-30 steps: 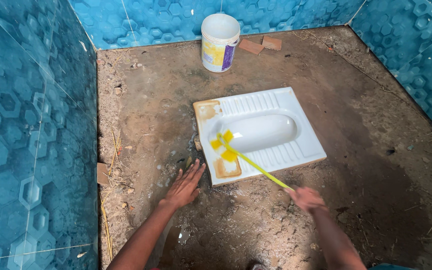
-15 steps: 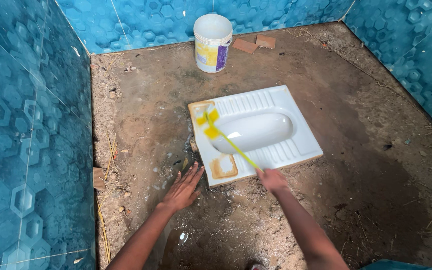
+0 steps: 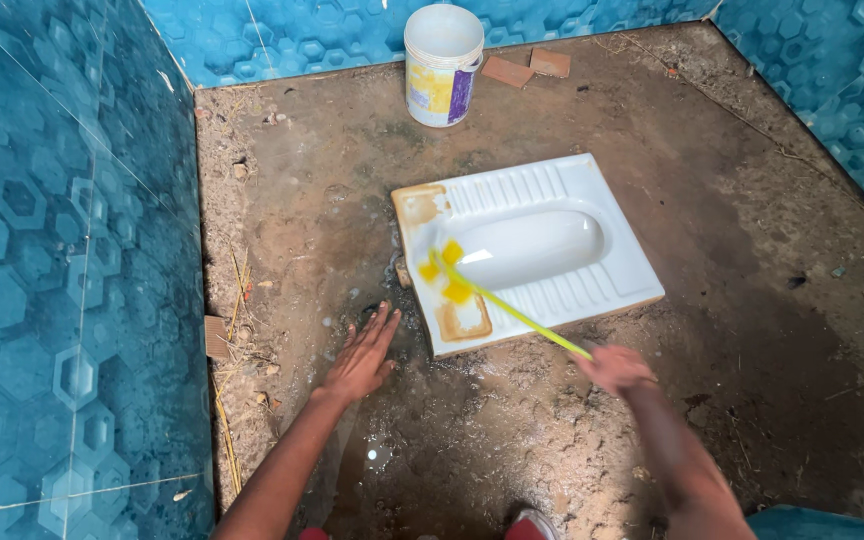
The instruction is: The person cleans a white ceramic squat toilet by scrubbing the surface with a yellow brush and rinsing it with water from a white bucket.
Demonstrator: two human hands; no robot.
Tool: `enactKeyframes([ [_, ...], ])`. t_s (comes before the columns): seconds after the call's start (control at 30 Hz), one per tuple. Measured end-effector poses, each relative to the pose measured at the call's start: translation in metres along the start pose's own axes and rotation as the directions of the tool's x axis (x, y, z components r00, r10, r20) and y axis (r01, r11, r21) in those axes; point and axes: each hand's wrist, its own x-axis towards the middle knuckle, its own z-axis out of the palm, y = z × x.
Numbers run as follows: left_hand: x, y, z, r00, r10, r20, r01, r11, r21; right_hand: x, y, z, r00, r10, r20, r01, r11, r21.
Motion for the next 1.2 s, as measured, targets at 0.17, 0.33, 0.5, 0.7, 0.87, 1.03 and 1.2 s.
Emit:
enactKeyframes([
  [0.17,0.007,0.008,0.002,1.0,0.012,0.006,-0.012,1.0,-0.001,-0.006,0.06,0.023,0.973,-0.149,-0.175,0.092,0.951,-0.295],
  [0.33,0.009,0.011,0.005,0.999,0.043,0.009,-0.043,0.999,0.029,0.013,0.018,0.022,0.998,-0.028,-0.05,0.024,0.996,-0.083],
  [0.5,-0.001,0.005,0.0,0.998,-0.003,0.064,0.003,1.0,0.009,0.036,-0.07,-0.026,0.997,0.046,-0.062,-0.038,0.991,0.129],
  [0.7,-0.008,-0.004,-0.001,0.999,-0.022,0.044,0.023,0.999,-0.024,0.039,-0.097,-0.049,0.996,0.035,-0.077,-0.026,0.994,0.107],
  [0.87,-0.007,-0.003,0.0,1.0,-0.003,0.023,0.003,1.0,-0.023,0.008,-0.043,-0.013,0.997,0.01,-0.07,0.006,0.974,0.227],
  [1.03,0.004,0.009,0.003,1.0,0.014,0.015,-0.013,0.998,-0.054,-0.029,0.039,-0.002,0.991,0.135,0.013,-0.132,0.984,-0.116],
  [1.2,0.019,0.021,0.015,0.997,0.066,0.027,-0.066,0.998,-0.021,-0.024,0.099,0.012,0.989,0.138,-0.049,-0.144,0.98,-0.136],
])
